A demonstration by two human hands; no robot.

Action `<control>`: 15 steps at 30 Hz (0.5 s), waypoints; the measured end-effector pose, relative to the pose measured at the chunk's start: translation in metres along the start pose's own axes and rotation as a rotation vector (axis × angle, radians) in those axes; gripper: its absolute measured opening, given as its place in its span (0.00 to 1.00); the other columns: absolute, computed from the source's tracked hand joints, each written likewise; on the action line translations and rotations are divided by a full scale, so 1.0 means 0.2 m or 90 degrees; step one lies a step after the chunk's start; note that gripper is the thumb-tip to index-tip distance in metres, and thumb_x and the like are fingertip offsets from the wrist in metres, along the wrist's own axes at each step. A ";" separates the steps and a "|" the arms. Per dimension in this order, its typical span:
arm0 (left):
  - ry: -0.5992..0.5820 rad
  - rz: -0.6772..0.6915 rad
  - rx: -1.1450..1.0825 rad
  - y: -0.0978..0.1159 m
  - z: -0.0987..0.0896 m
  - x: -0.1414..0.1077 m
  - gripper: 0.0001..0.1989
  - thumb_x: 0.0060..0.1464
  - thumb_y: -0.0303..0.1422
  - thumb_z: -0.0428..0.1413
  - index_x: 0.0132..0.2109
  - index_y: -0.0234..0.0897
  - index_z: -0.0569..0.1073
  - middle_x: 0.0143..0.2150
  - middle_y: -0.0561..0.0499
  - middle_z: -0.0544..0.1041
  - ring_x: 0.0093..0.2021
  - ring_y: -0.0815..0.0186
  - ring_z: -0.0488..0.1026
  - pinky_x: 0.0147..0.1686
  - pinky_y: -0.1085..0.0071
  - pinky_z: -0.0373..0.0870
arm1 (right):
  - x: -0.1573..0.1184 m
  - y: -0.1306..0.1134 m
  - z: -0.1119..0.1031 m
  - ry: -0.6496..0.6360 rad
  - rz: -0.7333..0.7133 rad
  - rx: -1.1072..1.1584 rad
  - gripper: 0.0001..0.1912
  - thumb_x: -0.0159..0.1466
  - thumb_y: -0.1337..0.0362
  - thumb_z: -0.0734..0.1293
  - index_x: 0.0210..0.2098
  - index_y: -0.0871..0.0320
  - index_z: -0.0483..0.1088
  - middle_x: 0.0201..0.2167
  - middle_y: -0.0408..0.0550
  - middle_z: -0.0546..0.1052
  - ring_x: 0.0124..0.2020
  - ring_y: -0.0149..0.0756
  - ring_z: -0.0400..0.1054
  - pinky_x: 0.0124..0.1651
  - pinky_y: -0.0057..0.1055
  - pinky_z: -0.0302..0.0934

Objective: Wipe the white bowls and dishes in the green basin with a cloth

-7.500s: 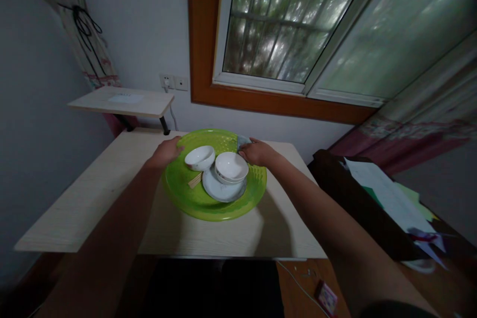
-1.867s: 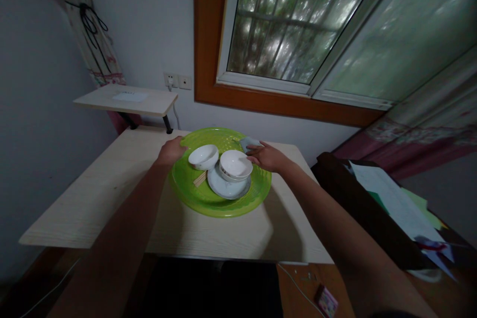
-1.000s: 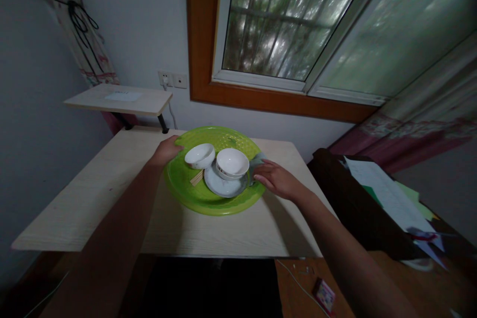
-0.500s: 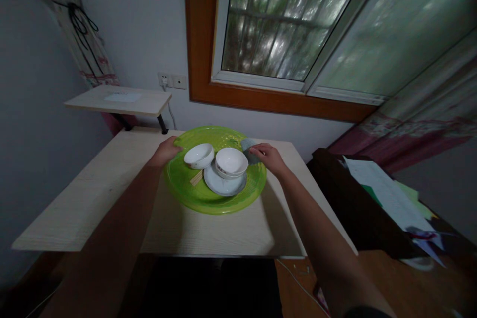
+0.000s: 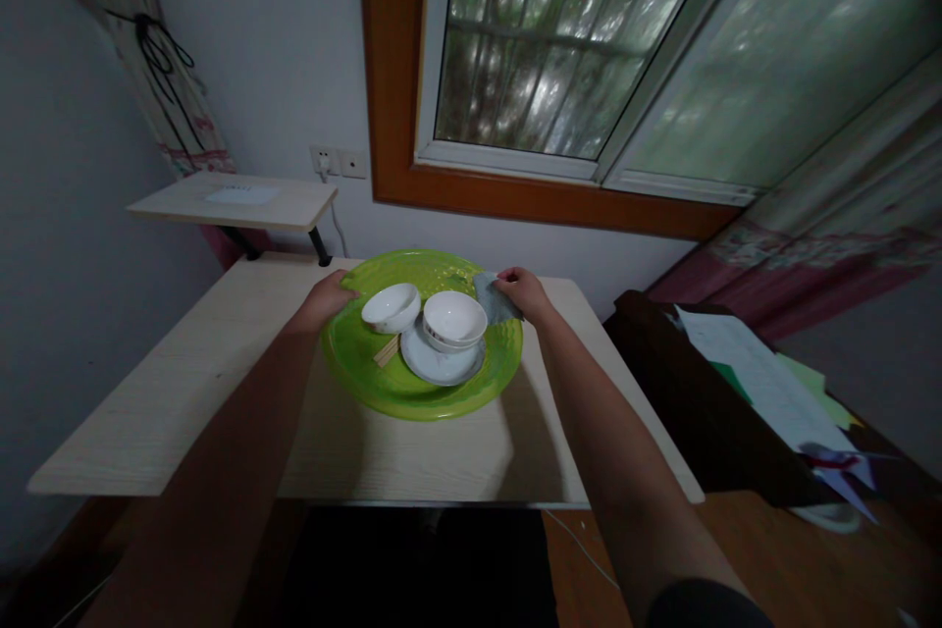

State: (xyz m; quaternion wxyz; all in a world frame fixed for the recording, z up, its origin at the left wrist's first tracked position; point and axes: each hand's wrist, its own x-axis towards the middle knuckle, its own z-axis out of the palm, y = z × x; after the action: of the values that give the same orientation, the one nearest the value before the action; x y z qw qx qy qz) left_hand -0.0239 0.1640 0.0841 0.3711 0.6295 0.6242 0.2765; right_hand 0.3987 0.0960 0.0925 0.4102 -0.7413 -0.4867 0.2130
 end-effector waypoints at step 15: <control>0.011 -0.008 -0.034 0.01 0.00 -0.01 0.21 0.55 0.27 0.66 0.56 0.36 0.82 0.49 0.44 0.89 0.47 0.54 0.85 0.47 0.65 0.80 | 0.07 0.16 -0.07 0.081 -0.037 0.044 0.11 0.54 0.56 0.75 0.34 0.52 0.75 0.37 0.47 0.84 0.42 0.45 0.77 0.53 0.43 0.74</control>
State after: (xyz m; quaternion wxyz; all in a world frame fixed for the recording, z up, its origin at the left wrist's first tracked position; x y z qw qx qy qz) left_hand -0.0222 0.1629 0.0857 0.3841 0.6129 0.6237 0.2965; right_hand 0.4326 0.0973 0.0754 0.4715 -0.7242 -0.4736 0.1701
